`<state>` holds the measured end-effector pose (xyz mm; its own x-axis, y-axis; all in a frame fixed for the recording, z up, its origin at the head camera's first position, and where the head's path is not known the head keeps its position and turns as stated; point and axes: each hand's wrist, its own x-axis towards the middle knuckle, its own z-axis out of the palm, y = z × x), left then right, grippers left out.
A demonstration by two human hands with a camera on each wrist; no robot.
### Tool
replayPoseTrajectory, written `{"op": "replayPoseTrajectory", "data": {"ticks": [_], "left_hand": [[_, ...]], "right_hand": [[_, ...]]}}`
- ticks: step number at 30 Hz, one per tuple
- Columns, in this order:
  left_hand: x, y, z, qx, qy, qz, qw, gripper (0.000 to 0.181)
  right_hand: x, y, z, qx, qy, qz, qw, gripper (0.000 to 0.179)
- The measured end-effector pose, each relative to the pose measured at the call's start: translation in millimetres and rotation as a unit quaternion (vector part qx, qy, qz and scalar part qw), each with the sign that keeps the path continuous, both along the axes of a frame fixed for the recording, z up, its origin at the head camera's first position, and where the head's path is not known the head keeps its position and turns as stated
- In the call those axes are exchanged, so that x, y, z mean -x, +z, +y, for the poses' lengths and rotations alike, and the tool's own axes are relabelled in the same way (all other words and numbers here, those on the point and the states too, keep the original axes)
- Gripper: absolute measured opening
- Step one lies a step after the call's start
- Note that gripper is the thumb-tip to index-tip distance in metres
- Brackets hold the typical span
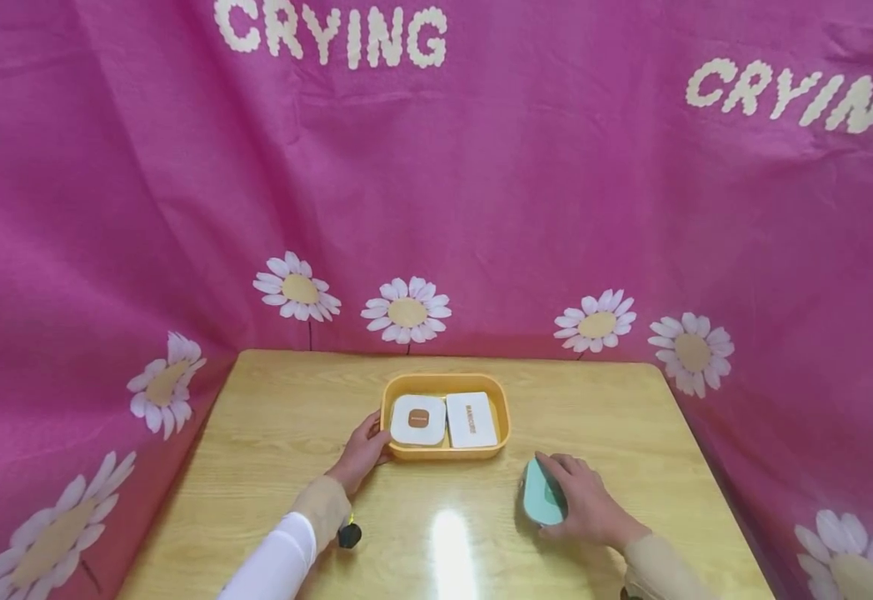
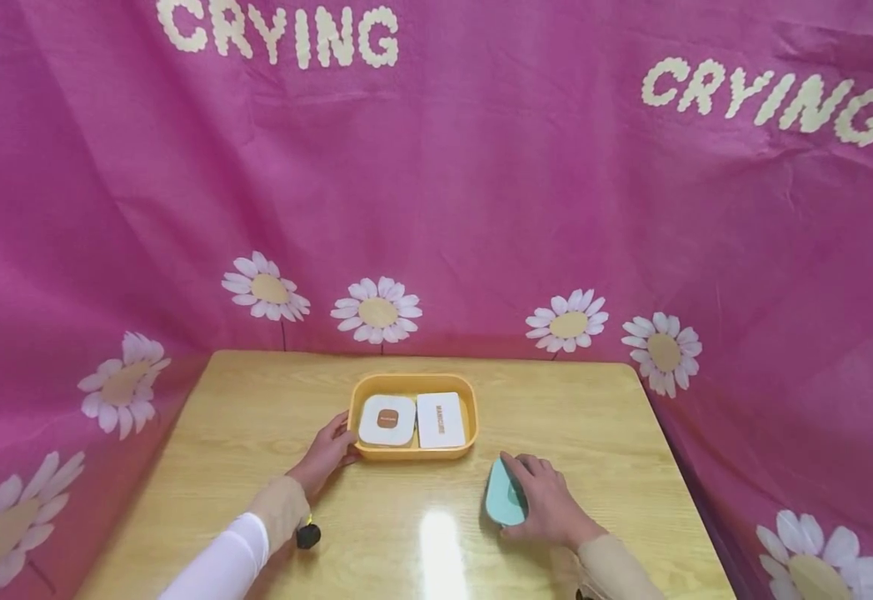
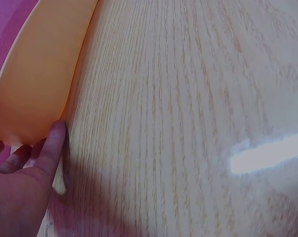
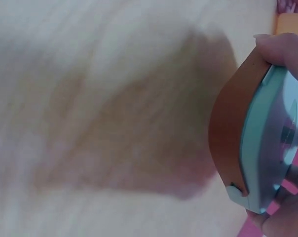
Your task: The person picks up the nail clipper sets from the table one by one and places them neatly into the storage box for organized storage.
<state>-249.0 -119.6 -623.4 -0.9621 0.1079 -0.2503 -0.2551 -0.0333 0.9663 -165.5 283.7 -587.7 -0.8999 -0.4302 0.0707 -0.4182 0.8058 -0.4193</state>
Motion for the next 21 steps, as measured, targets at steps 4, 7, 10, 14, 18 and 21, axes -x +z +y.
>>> {"op": "replayPoseTrajectory", "data": {"ticks": [4,7,10,14,18,21], "left_hand": [[2.1,-2.6,-0.7,-0.006,0.0,0.003,1.0,0.069],[1.6,-1.8,-1.0,-0.005,-0.002,0.002,1.0,0.069],[0.5,0.3,-0.9,-0.005,-0.003,0.003,1.0,0.068],[-2.1,2.1,0.5,-0.009,-0.004,0.004,0.9999,0.068],[-2.5,2.3,0.3,-0.008,-0.005,0.003,0.9999,0.068],[-1.6,4.2,-0.2,-0.002,-0.002,0.002,1.0,0.068]], "right_hand": [[13.4,12.5,0,-0.004,0.007,0.016,0.9998,0.116],[21.6,19.1,-2,-0.008,0.008,0.021,0.9997,0.116],[29.2,23.9,-3,-0.008,0.01,0.03,0.9995,0.116],[36.1,29.0,-8,-0.005,0.019,0.039,0.9991,0.115],[42.6,32.2,-14,0.004,0.03,0.053,0.9981,0.114],[49.1,34.9,-19,0.008,0.042,0.067,0.9969,0.114]]}}
